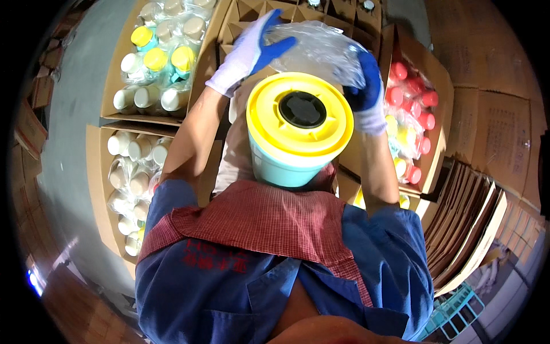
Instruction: The person assembles thermos bottles by inserting stainless steel inner bottles into outer casings and securing the lids. They handle multiple units, placing completed bottles into a cardboard box.
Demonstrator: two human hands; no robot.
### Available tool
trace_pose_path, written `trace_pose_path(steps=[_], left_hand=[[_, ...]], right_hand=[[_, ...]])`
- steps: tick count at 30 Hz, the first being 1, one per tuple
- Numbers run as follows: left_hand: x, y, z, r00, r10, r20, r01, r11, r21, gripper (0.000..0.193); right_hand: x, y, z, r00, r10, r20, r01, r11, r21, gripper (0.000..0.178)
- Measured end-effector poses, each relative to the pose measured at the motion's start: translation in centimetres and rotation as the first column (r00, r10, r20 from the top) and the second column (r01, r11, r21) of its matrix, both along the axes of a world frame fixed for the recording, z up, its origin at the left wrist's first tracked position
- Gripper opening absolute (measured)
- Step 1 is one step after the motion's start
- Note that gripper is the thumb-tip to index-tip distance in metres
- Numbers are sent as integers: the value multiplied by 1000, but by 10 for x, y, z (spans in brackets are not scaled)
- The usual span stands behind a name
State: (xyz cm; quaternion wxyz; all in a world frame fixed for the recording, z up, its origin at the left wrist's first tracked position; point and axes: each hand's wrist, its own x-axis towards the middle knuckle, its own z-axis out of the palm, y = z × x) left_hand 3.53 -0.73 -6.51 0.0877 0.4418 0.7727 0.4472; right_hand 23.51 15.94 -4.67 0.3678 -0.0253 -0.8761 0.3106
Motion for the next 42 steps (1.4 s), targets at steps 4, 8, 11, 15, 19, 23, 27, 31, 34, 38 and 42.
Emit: trace_pose_path(steps=[4,8,11,15,19,23,27,31,34,38,42], left_hand=[[-9,7,-16,862,-179,474,103,978,182,31],[-7,-52,22,893,168,-417,-168,985,37,31],[55,-111,45,988,156,-8,-145,933,331,33],[119,-178,37,981,-135,-142,176,927,332,41],[114,-230,-9,901,-399,172,414,908,-62,51],[97,-198,49,621,-239,746,-89,925,370,55],[125,-166,24,805,-231,546,21,931,363,82],[183,-148,-14,536,-329,777,-124,880,459,96],[147,-151,15,706,-192,682,-175,886,430,74],[65,-154,4,-24,-636,771,-162,764,625,61],[28,-119,-46,452,-430,781,-186,812,554,60]], right_hand=[[-15,-20,33,989,146,19,-119,866,-486,32],[36,-12,52,963,112,246,108,675,-730,31],[93,-63,71,967,121,225,108,604,-789,26],[127,-72,64,745,590,311,-242,674,-698,17],[148,-56,22,730,526,437,-36,668,-743,28],[99,-68,36,907,389,165,-34,456,-889,43],[101,-115,-57,871,490,7,-108,205,-973,56],[162,-135,-90,848,461,263,-74,594,-801,57],[111,-160,30,722,508,471,205,492,-846,53],[57,-145,89,860,2,510,-251,872,419,71],[-20,-108,40,885,40,463,-248,883,398,55]])
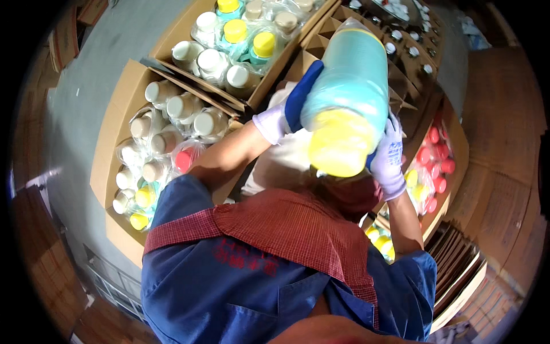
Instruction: The person assembles thermos bottles by inserting stainless steel inner bottles into outer casings and securing the lids. They handle multiple units, placing completed bottles into a cardboard box.
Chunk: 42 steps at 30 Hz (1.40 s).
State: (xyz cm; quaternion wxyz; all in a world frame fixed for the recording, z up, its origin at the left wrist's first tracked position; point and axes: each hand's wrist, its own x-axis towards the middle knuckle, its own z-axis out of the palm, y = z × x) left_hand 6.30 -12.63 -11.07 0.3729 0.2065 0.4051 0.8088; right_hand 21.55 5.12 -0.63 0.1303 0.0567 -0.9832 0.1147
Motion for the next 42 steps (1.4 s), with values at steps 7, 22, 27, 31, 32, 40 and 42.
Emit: trace_pose_path(steps=[7,22,27,31,32,40,42], left_hand=[[-247,-32,-14,561,-78,-824,-764,335,-551,42],[-322,-118,-38,639,505,-580,-760,531,-376,23],[-318,-210,72,107,725,-681,-821,451,351,34],[-264,-208,159,-4,726,-688,-941,230,248,40],[-256,-216,160,-2,733,-680,-947,217,237,39],[-206,-193,106,-115,600,-792,-948,171,267,36],[-201,-204,91,-71,672,-737,-941,200,273,36]], right_hand=[[-89,66,-102,882,-178,436,452,582,-676,27],[-170,68,-78,843,-345,413,523,348,-778,31],[-273,25,-72,928,-6,372,349,-330,-877,30],[-363,-56,-100,968,-60,243,250,209,-945,31],[-381,-68,-119,976,-81,202,217,280,-935,34],[-395,-78,-224,876,139,463,413,282,-866,34],[-376,-81,-203,907,91,412,278,606,-745,37]])
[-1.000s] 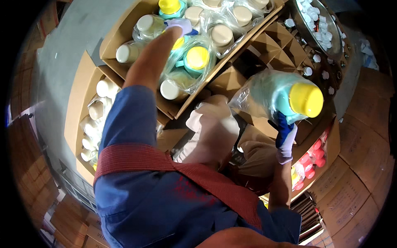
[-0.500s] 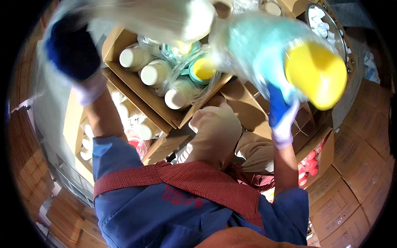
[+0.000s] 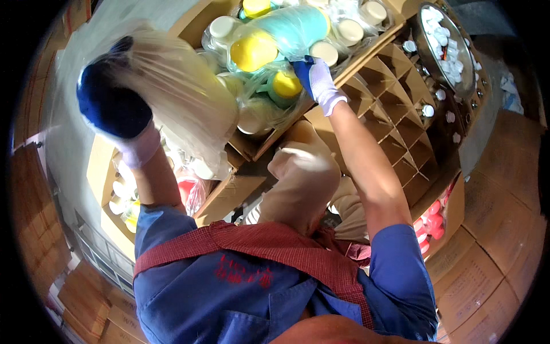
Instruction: The person assembles thermos bottles by inserting stainless steel inner bottles into outer casings and securing the lids. They handle multiple units, placing completed bottles into a cardboard box.
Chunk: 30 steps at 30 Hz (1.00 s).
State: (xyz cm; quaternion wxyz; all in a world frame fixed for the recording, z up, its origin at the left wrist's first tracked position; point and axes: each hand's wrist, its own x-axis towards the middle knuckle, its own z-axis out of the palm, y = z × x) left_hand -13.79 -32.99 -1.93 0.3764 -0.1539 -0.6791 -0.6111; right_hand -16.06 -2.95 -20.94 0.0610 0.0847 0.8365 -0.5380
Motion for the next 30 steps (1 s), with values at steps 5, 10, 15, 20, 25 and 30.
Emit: trace_pose_path(steps=[5,10,15,20,25,30], left_hand=[[22,39,-8,860,-503,-85,507,824,252,26],[149,132,31,629,-777,-19,774,628,-86,46],[259,179,31,-279,-952,122,960,-276,43,23],[254,99,-23,-127,-723,679,992,-79,101,27],[135,93,-48,855,-388,343,505,772,-386,63],[4,150,-124,947,253,199,152,193,-969,80]], right_hand=[[70,0,80,915,-204,349,387,688,-613,66],[176,37,121,901,79,427,385,306,-871,75],[314,92,163,979,-162,124,172,335,-926,67],[449,145,122,862,-506,-33,267,509,-819,59],[552,120,-22,789,-614,-3,490,633,-600,51],[610,133,-76,837,-547,-24,494,772,-399,49]])
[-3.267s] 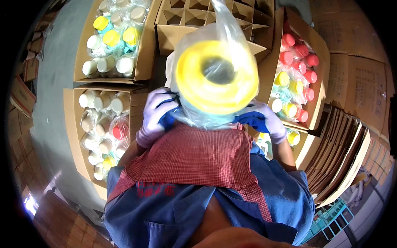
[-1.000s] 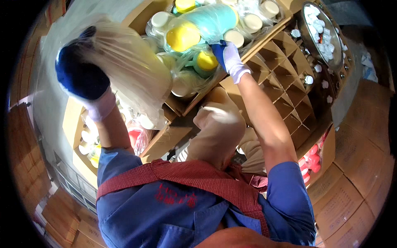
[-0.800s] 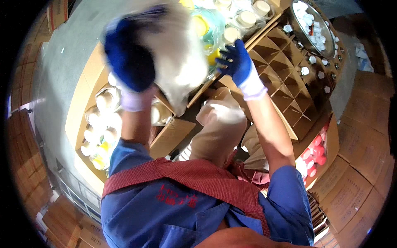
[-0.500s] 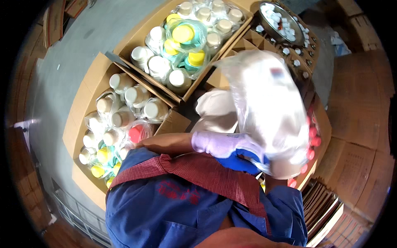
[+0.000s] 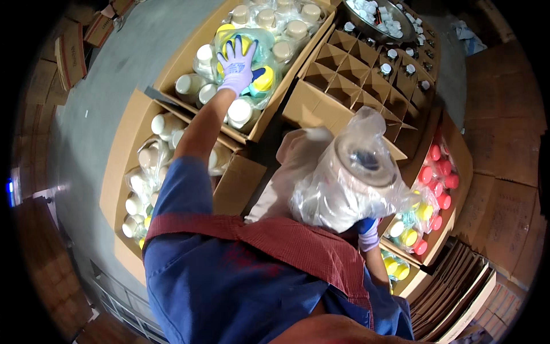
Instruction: The person assembles thermos bottles by inserting stainless steel inner bottles into outer casings and securing the lids. They handle multiple units, placing completed bottles into a cardboard box.
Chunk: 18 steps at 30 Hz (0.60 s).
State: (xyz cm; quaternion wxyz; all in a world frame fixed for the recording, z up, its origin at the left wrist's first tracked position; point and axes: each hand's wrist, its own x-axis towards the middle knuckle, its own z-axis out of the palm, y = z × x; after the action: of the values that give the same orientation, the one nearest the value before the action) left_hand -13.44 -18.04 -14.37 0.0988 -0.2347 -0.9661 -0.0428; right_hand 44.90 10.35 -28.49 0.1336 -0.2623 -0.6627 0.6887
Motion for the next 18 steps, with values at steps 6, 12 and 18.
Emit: trace_pose_path(steps=[6,12,18], left_hand=[[-119,-9,15,899,-210,-385,236,971,21,22],[-113,37,57,799,-584,143,597,743,-302,32],[-53,93,19,921,-325,215,321,946,53,59]], right_hand=[[16,-53,36,913,-98,396,-132,848,514,45],[5,-52,67,870,-205,447,50,941,335,40],[-31,-35,117,901,-332,281,333,942,46,35]])
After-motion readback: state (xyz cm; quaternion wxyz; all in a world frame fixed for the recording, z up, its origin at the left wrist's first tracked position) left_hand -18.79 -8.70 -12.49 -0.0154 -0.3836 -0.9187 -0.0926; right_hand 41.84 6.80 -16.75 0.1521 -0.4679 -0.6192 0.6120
